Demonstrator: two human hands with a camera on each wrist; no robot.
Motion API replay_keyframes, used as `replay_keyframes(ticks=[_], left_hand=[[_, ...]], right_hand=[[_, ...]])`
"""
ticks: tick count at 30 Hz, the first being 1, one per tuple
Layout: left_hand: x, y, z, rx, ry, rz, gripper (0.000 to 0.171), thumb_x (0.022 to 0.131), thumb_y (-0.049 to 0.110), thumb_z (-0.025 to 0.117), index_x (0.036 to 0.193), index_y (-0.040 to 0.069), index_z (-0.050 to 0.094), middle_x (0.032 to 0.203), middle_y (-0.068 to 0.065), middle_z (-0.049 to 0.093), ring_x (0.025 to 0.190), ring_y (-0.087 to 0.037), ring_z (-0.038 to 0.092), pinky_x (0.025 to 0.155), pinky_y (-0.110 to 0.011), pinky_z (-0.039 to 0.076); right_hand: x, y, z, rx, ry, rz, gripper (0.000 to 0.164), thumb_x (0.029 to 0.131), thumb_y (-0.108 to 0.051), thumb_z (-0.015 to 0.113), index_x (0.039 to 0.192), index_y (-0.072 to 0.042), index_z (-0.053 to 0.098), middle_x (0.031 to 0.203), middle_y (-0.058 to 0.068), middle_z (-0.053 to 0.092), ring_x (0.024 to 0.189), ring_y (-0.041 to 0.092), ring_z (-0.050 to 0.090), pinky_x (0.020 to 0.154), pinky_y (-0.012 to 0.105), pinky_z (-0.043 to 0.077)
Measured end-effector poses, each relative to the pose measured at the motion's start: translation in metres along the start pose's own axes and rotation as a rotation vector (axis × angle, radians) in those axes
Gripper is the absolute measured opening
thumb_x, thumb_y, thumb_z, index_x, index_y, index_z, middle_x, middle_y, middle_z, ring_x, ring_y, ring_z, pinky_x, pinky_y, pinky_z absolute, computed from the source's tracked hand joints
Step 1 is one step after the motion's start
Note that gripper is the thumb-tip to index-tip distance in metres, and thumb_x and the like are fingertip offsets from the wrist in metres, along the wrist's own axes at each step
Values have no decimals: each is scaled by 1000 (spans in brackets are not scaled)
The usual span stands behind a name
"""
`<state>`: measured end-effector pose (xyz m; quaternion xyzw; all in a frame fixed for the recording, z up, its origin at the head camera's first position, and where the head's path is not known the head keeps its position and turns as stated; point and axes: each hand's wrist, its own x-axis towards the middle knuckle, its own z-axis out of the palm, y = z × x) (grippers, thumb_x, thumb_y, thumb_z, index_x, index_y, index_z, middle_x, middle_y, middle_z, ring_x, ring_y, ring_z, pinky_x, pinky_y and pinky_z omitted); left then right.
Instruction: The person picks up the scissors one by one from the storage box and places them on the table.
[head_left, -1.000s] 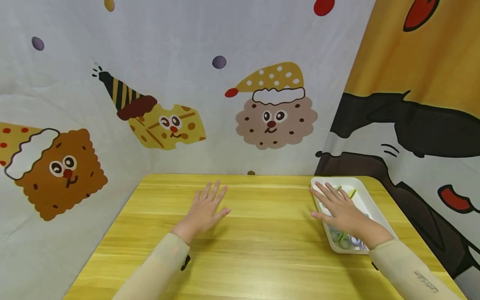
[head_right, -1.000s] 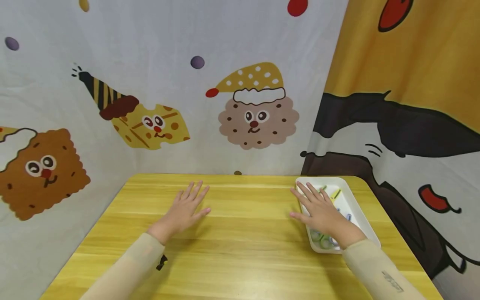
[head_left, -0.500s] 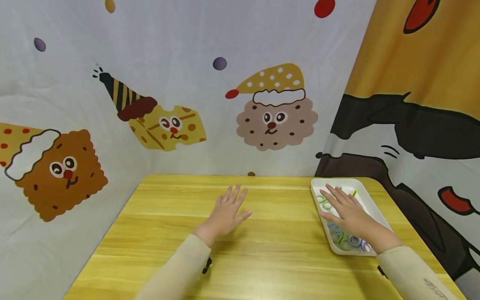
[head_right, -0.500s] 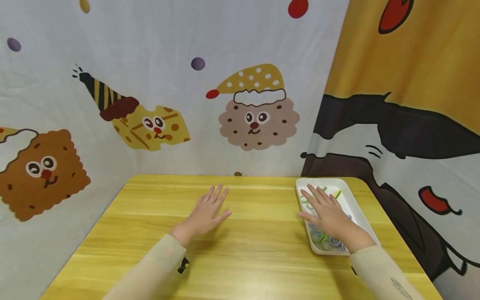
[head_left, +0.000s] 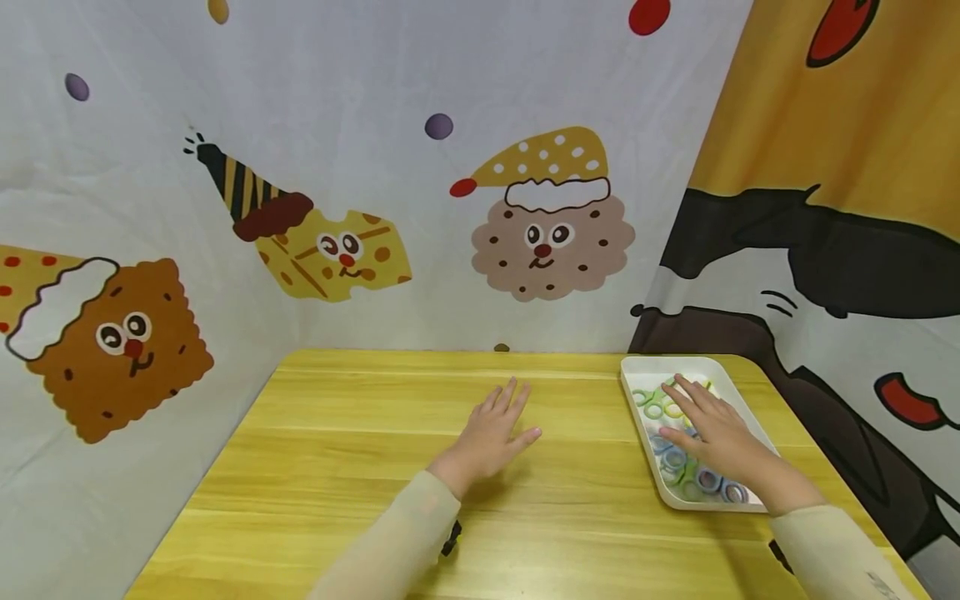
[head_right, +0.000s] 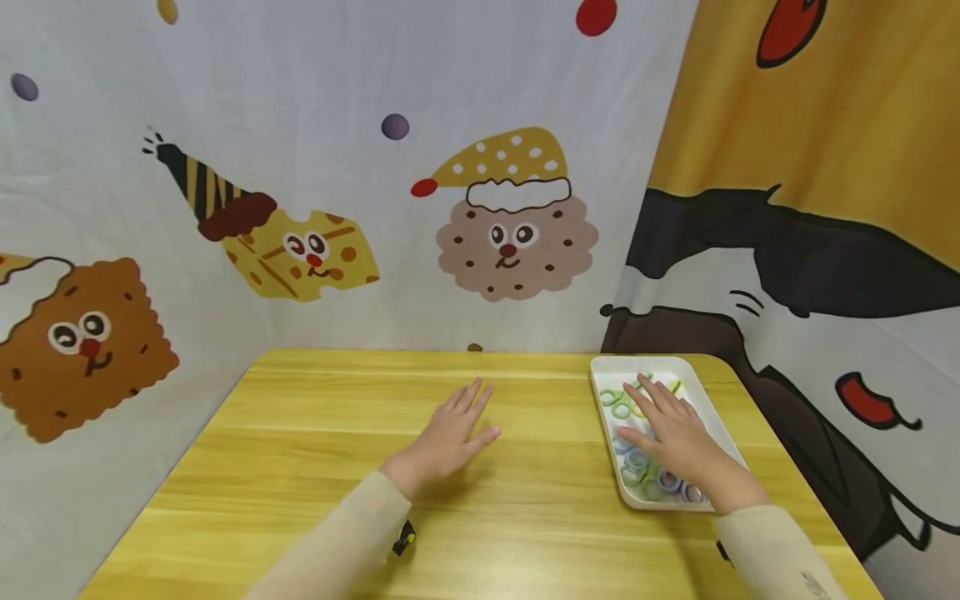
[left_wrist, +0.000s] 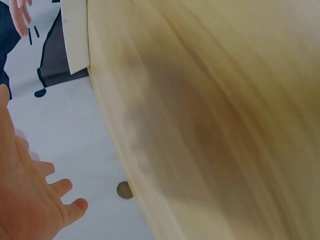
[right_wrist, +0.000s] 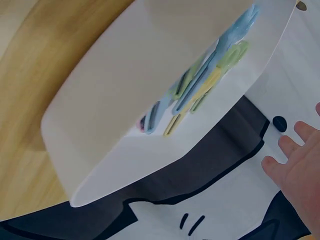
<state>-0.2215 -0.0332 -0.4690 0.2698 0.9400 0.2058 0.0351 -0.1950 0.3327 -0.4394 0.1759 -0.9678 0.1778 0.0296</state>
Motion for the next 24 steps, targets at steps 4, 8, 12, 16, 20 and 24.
replay_keyframes(ticks=[4,8,12,16,20,24], left_hand=[[4,7,10,-32,-4,-6,73,96,61,23,152,25,-5,159,-5,-5,145,-35,7,111,-60,20],[8,17,19,-80,-11,-20,75,94,64,19,153,23,-3,159,-7,-2,145,-35,8,111,-61,20],[12,30,25,-157,-2,-25,76,92,67,16,152,26,-6,159,-3,-2,146,-30,7,113,-57,19],[16,43,32,-269,31,-20,73,93,66,19,151,29,-6,159,1,1,146,-25,8,115,-51,20],[20,55,41,-360,41,-28,74,93,64,23,152,28,-3,159,3,4,146,-24,10,115,-48,22],[23,68,49,-460,45,-58,74,94,61,29,153,27,0,159,5,6,146,-23,11,114,-48,24]], right_hand=[[-4,5,-1,-5,18,5,73,92,-42,56,150,-12,24,156,20,12,137,53,14,101,70,15],[-8,10,-2,-6,19,21,75,92,-41,57,150,-9,23,155,23,13,135,53,16,100,71,16],[-13,17,-1,-6,36,44,76,91,-40,58,149,-6,23,154,26,14,136,52,15,99,72,17],[-18,26,1,6,60,80,79,90,-39,61,150,-6,22,152,28,16,135,54,17,97,73,18],[-25,34,1,19,76,116,79,89,-38,62,149,-4,23,151,31,15,131,57,20,96,73,20],[-32,43,1,36,76,163,82,89,-38,62,149,-2,19,150,35,14,129,60,19,95,75,19]])
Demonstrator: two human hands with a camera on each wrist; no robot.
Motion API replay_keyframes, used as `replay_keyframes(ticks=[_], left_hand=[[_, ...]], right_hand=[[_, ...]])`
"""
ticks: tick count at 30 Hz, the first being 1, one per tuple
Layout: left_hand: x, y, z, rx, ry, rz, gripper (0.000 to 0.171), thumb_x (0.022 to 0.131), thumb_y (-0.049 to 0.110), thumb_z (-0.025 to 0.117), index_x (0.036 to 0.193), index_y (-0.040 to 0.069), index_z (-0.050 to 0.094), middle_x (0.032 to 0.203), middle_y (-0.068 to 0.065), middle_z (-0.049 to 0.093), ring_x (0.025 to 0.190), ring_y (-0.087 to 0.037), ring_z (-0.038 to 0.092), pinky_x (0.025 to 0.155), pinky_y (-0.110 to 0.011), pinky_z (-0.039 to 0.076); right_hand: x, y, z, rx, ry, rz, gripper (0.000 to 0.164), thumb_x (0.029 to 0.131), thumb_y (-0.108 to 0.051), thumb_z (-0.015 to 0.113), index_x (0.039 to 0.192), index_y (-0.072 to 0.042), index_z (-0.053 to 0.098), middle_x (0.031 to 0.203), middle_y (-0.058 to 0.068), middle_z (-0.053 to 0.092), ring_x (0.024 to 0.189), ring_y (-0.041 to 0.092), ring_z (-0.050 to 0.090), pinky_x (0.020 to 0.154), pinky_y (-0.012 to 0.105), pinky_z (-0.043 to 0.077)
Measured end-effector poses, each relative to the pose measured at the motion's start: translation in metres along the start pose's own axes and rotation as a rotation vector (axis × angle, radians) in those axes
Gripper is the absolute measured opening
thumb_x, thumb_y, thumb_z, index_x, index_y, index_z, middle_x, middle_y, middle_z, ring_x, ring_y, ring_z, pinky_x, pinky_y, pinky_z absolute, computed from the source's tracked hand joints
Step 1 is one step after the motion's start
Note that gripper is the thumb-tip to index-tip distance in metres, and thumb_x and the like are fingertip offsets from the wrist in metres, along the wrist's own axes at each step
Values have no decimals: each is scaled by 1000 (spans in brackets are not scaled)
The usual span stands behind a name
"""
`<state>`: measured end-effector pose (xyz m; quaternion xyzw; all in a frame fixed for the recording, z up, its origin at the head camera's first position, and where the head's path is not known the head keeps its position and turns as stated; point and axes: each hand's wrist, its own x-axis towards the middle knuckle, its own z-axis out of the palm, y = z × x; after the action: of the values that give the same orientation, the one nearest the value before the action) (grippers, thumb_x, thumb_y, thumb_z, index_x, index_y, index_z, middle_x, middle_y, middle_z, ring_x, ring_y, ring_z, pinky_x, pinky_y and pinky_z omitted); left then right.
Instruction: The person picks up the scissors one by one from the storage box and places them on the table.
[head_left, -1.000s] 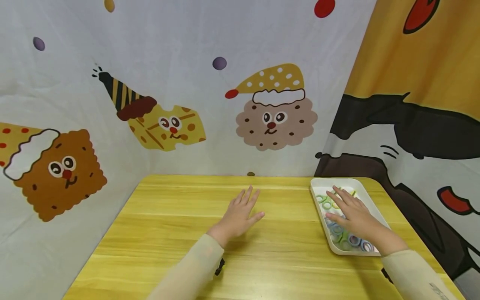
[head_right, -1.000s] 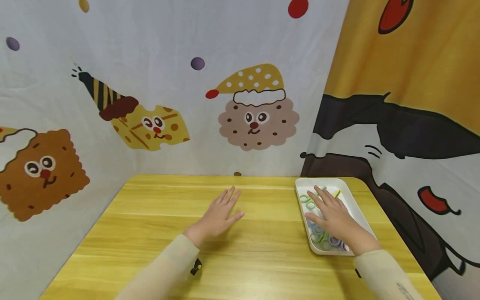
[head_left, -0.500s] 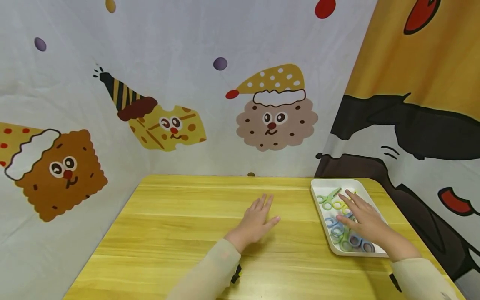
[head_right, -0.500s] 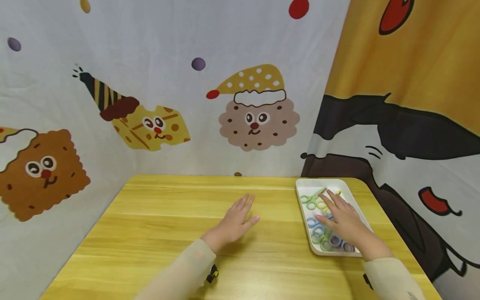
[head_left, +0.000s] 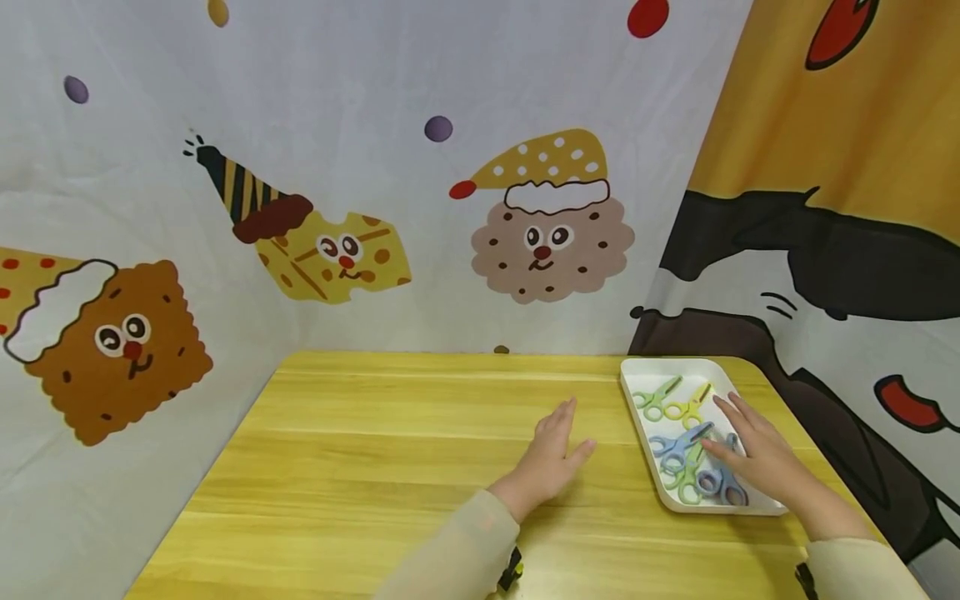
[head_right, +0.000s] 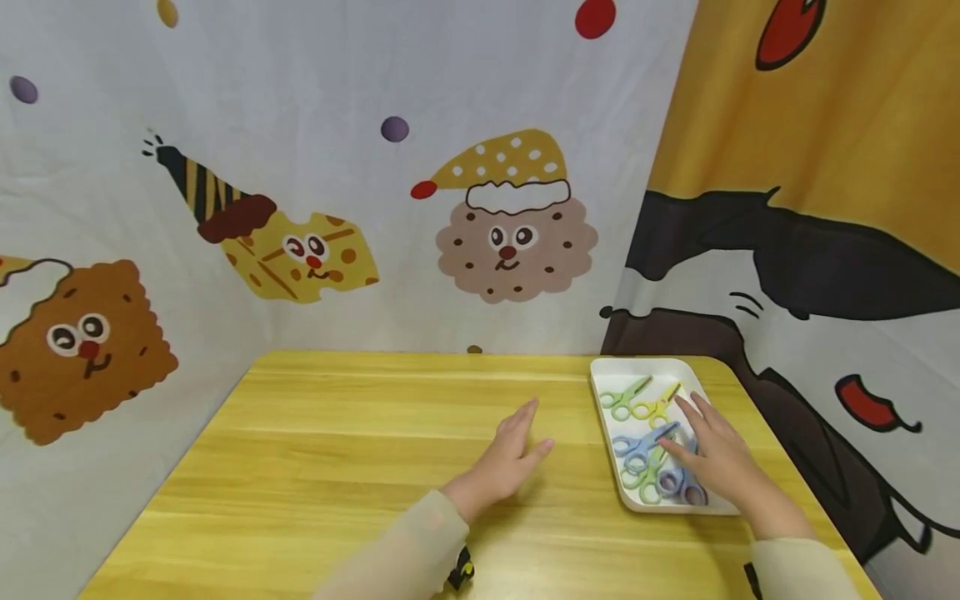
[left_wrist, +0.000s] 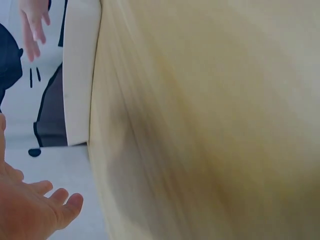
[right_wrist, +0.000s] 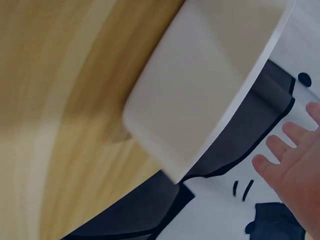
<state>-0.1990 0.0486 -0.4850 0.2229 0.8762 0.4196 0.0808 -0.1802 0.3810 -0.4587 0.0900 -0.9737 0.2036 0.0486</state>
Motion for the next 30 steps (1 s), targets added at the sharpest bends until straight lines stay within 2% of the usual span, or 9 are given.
replay_keyframes(ticks=[6,10,14,19,26,30], left_hand=[[3,18,20,-143,25,-75,70,95,54,38,152,29,6,157,4,15,144,-23,16,112,-47,28],[7,30,33,-265,52,-153,69,95,53,43,152,27,14,156,1,21,142,-23,21,111,-46,30],[12,41,44,-375,85,-226,68,93,48,50,150,24,22,152,-1,29,140,-23,28,111,-45,31],[17,50,58,-417,132,-255,67,93,41,55,149,16,28,144,-1,40,134,-25,38,109,-44,34],[21,58,76,-450,181,-295,63,91,33,59,145,13,35,137,-1,46,126,-24,46,106,-40,39],[22,62,83,-453,205,-312,60,90,28,61,143,11,38,135,-1,49,124,-23,48,104,-37,41]], right_hand=[[-6,18,-1,2,30,55,84,90,-38,61,147,6,17,144,41,17,127,61,20,97,73,18],[-9,28,-2,25,61,73,82,91,-35,60,143,12,19,141,42,21,127,60,21,100,72,17],[-12,35,-3,50,40,128,83,93,-37,57,142,16,16,139,43,22,126,61,21,99,72,19],[-15,41,-8,90,-51,245,88,95,-44,49,141,19,7,138,47,16,124,63,17,96,73,20],[-18,46,-15,101,-148,370,86,97,-46,41,138,22,9,132,49,22,115,64,34,91,68,35],[-20,45,-17,174,-208,488,90,96,-53,37,140,19,8,135,46,21,121,61,27,96,68,30]])
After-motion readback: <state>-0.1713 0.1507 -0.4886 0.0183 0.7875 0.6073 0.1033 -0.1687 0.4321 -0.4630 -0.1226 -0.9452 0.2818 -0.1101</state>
